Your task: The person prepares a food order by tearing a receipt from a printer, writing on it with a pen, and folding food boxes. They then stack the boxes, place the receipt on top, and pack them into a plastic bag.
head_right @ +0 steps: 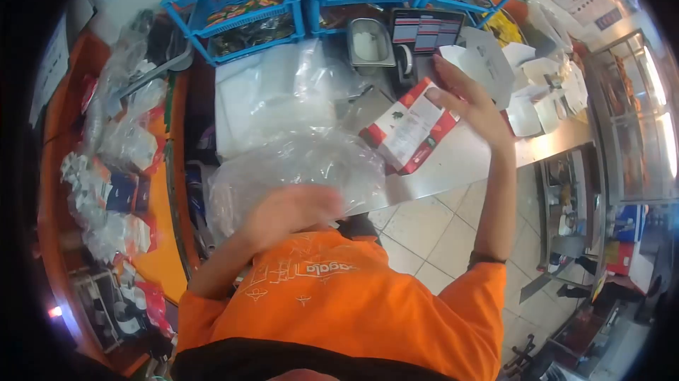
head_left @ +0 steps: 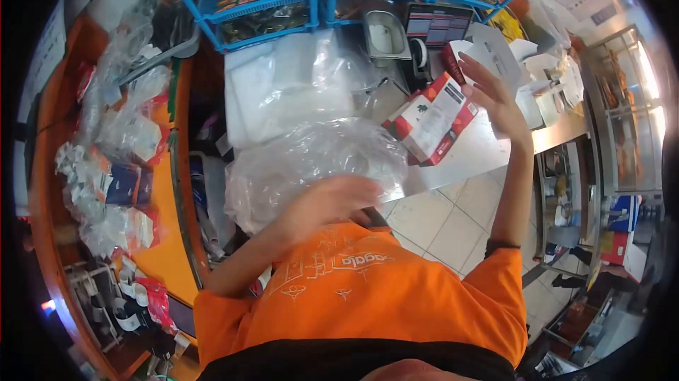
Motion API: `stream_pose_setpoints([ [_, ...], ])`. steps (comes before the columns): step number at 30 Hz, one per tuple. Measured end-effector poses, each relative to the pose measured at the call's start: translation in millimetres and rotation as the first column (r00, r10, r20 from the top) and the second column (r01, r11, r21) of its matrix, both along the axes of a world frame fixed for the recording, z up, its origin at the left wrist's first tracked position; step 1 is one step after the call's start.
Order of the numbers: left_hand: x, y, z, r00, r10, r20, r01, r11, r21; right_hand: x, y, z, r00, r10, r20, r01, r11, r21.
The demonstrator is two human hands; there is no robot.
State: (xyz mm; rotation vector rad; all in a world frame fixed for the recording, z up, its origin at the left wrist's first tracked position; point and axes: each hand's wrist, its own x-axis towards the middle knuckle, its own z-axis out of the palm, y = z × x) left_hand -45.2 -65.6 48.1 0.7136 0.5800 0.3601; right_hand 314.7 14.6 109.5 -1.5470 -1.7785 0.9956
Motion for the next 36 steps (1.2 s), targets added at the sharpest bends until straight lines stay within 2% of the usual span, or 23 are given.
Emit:
stream_pose_setpoints([
  [1, 38.1, -3.7, -14.1, 1.0, -0.003, 0.012, 0.003, 1.0, -0.002, 26.7, 8.9, -12.9, 0.995, -0.072, -0.067, 0.064, 0.991, -0.119],
  [2, 78.9, -7.5, -38.9, 0.959, -0.187, 0.214, 0.251, 0.91, -0.33, 34.2, 13.4, -24.5, 0.955, -0.153, -0.256, 0.089, 0.966, -0.244],
  [3, 109.1, -8.7, -60.5, 0.849, -0.274, 0.451, 0.506, 0.663, -0.551, 43.2, 20.8, -43.7, 0.871, -0.247, -0.425, 0.085, 0.927, -0.366],
  [4, 136.2, -11.3, -78.2, 0.849, -0.259, 0.461, 0.503, 0.664, -0.553, 107.0, 53.9, -139.1, 0.902, -0.187, -0.389, -0.05, 0.849, -0.525],
  [5, 151.7, -16.6, -93.0, 0.973, -0.194, 0.124, 0.23, 0.83, -0.509, 92.5, 46.3, -143.3, 0.812, -0.324, -0.486, 0.019, 0.847, -0.532],
  [6, 162.3, -17.6, -99.8, 0.976, -0.049, -0.214, -0.03, 0.935, -0.352, 83.6, 42.4, -139.5, 0.746, -0.408, -0.526, 0.006, 0.795, -0.607],
  [7, 166.2, -14.6, -101.1, 0.975, -0.044, -0.216, -0.037, 0.933, -0.358, 77.1, 37.4, -131.2, 0.771, -0.416, -0.481, 0.038, 0.785, -0.618],
  [9, 167.0, -10.3, -100.4, 0.835, 0.509, -0.209, -0.532, 0.843, -0.075, 76.2, 36.1, -124.3, 0.792, -0.425, -0.438, 0.061, 0.77, -0.636],
  [13, 181.0, 24.2, -78.3, 0.727, 0.649, -0.222, -0.677, 0.731, -0.08, 84.0, 34.1, -138.1, 0.751, -0.417, -0.512, -0.063, 0.726, -0.685],
  [15, 189.8, 32.5, -74.1, 0.725, 0.684, -0.077, -0.686, 0.71, -0.157, 88.9, 31.3, -148.8, 0.687, -0.428, -0.588, -0.142, 0.714, -0.685],
  [18, 196.3, 35.7, -101.8, 0.809, 0.586, -0.038, -0.581, 0.789, -0.201, 96.8, 1.9, -152.1, 0.638, -0.42, -0.645, -0.079, 0.798, -0.598],
  [19, 199.2, 34.9, -102.4, 0.819, 0.573, -0.024, -0.556, 0.783, -0.278, 98.4, -14.5, -138.6, 0.629, -0.406, -0.663, -0.066, 0.822, -0.566],
  [22, 202.4, 33.7, -59.9, 0.866, 0.472, 0.163, -0.459, 0.881, -0.115, 91.8, -55.0, -51.2, 0.735, -0.331, -0.592, 0.165, 0.934, -0.317],
  [24, 182.4, 37.2, -5.2, 0.87, 0.455, 0.189, -0.456, 0.889, -0.042, 90.7, -69.7, -5.6, 0.702, -0.334, -0.629, 0.235, 0.942, -0.238],
  [26, 130.2, 38.6, 66.4, 0.931, 0.293, 0.218, -0.302, 0.953, 0.009, 55.1, -85.8, 47.0, 0.692, -0.168, -0.702, 0.089, 0.985, -0.149],
  [28, 65.9, 23.6, 107.7, 0.967, 0.252, 0.019, -0.253, 0.967, 0.041, -9.1, -105.3, 81.1, 0.789, -0.217, -0.575, 0.11, 0.97, -0.215],
  [30, 6.5, -1.6, 117.6, 0.942, 0.335, 0.017, -0.334, 0.942, -0.037, -56.2, -98.7, 61.5, 0.967, -0.133, -0.216, 0.048, 0.931, -0.361],
  [31, -15.6, -14.7, 113.5, 0.899, 0.429, -0.09, -0.433, 0.901, -0.03, -75.1, -94.3, 48.8, 0.795, 0.063, -0.603, -0.327, 0.882, -0.34],
  [32, -33.1, -24.3, 105.5, 0.837, 0.513, -0.193, -0.524, 0.852, -0.008, -102.2, -83.3, 24.3, 0.718, 0.081, -0.692, -0.432, 0.831, -0.351],
  [33, -44.3, -27.8, 86.6, 0.779, 0.569, -0.263, -0.598, 0.8, -0.039, -124.8, -76.5, 4.8, 0.672, -0.126, -0.73, -0.487, 0.668, -0.563],
  [34, -53.9, -28.9, 58.0, 0.711, 0.62, -0.331, -0.673, 0.737, -0.065, -143.9, -63.6, -32.9, 0.673, -0.1, -0.733, -0.512, 0.652, -0.559],
  [35, -65.9, -27.8, 26.0, 0.72, 0.616, -0.32, -0.68, 0.719, -0.147, -160.2, -51.7, -44.6, 0.673, -0.248, -0.697, -0.541, 0.478, -0.693],
  [36, -66.9, -26.1, -4.4, 0.658, 0.664, -0.355, -0.739, 0.659, -0.138, -170.2, -45.0, -98.0, 0.621, -0.276, -0.734, -0.573, 0.478, -0.665],
])
